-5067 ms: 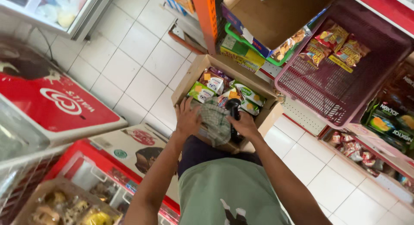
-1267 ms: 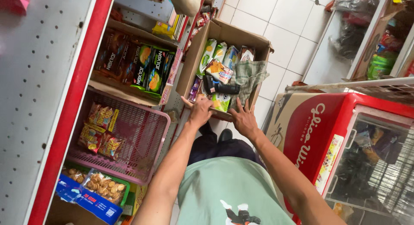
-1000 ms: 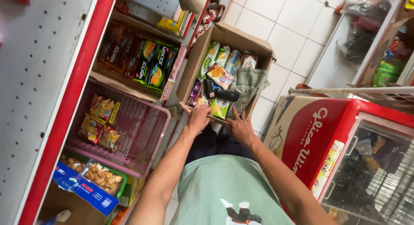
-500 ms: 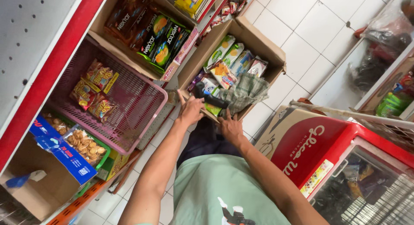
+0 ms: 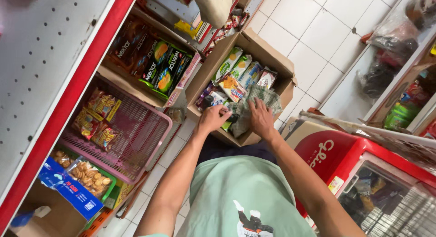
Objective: The person opens a commercial refrigerator and uses a handheld barcode scanner to scan small cartons of beverages before placing them on the shelf. They then move to a cardboard box of snacks, scan each item, and place them on a nearby shelf.
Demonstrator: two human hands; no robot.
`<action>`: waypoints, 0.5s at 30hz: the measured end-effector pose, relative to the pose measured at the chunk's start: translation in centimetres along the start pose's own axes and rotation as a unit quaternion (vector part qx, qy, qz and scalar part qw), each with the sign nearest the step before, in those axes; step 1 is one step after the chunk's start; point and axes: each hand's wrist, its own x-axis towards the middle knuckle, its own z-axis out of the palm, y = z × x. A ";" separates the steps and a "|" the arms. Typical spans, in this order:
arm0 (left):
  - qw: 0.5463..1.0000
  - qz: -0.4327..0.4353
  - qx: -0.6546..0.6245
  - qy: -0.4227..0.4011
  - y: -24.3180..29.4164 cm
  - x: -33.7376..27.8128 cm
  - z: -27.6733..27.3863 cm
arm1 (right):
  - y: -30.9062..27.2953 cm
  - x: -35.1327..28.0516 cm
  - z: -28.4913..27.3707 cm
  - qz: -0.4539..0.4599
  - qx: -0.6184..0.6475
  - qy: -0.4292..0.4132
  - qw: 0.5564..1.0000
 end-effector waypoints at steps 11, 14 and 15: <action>0.901 -0.302 -0.119 0.286 1.8 13.1 9.9 | 9.2 3.7 -2.2 0.008 0.254 -0.143 0.956; 0.872 -0.389 -0.095 0.282 2.9 12.6 10.0 | 10.8 5.5 -4.3 0.122 0.323 -0.257 0.903; 0.865 -0.386 -0.114 0.299 3.2 12.3 9.7 | 11.3 6.2 -4.9 0.188 0.341 -0.321 0.863</action>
